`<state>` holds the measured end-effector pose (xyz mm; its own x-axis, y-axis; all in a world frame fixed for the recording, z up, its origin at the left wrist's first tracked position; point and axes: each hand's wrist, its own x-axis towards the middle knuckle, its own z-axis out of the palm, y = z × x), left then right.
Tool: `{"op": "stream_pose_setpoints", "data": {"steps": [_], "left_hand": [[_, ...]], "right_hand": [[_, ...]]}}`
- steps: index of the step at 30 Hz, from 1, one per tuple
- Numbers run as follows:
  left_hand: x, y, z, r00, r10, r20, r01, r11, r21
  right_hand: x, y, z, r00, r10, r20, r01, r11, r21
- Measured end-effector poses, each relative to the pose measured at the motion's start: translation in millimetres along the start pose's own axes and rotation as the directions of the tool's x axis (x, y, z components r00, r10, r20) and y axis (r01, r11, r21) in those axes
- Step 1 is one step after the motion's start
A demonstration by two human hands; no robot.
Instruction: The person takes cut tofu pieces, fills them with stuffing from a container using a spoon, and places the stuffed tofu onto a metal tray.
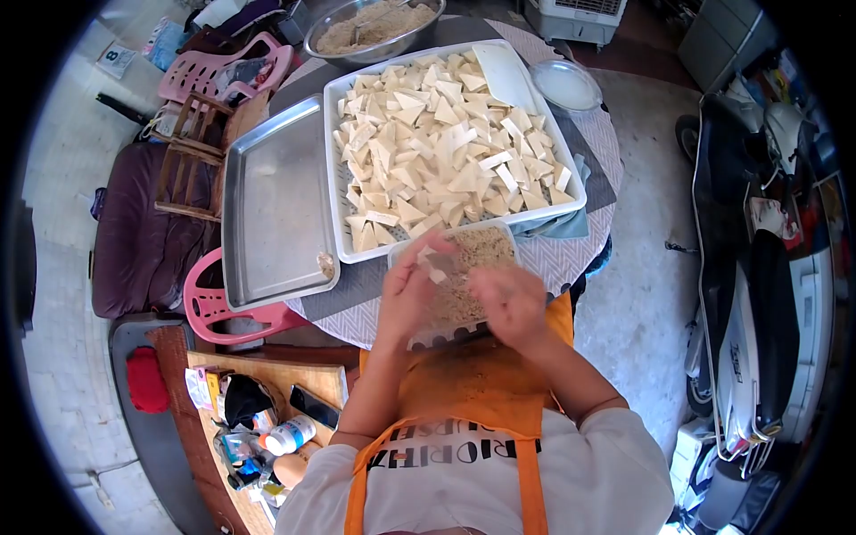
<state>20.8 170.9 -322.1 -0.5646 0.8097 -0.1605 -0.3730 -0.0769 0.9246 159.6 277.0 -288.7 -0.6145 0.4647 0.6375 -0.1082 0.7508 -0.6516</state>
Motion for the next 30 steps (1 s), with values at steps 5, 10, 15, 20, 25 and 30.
{"op": "stream_pose_setpoints", "data": {"steps": [5,10,15,20,25,30], "left_hand": [[0,13,-7,1.000,0.024,0.012,-0.026,0.979,0.202],[1,14,-4,0.996,-0.049,-0.073,0.055,0.995,0.082],[2,11,-8,0.996,-0.087,-0.031,0.089,0.992,0.092],[6,6,11,0.987,-0.147,0.069,0.151,0.987,-0.058],[6,7,18,0.993,-0.118,0.029,0.116,0.990,0.078],[9,-8,22,0.915,0.361,0.178,-0.386,0.662,0.642]], "right_hand": [[18,25,-1,0.963,0.261,0.062,-0.254,0.961,-0.109],[0,41,8,0.737,0.648,0.192,-0.674,0.682,0.283],[1,39,-13,0.715,0.691,0.108,-0.610,0.541,0.580],[7,23,-13,0.723,0.686,0.077,-0.590,0.556,0.586],[13,6,-9,0.905,0.420,0.065,-0.419,0.858,0.296],[35,-22,-6,0.981,0.059,0.184,-0.048,0.997,-0.065]]}}
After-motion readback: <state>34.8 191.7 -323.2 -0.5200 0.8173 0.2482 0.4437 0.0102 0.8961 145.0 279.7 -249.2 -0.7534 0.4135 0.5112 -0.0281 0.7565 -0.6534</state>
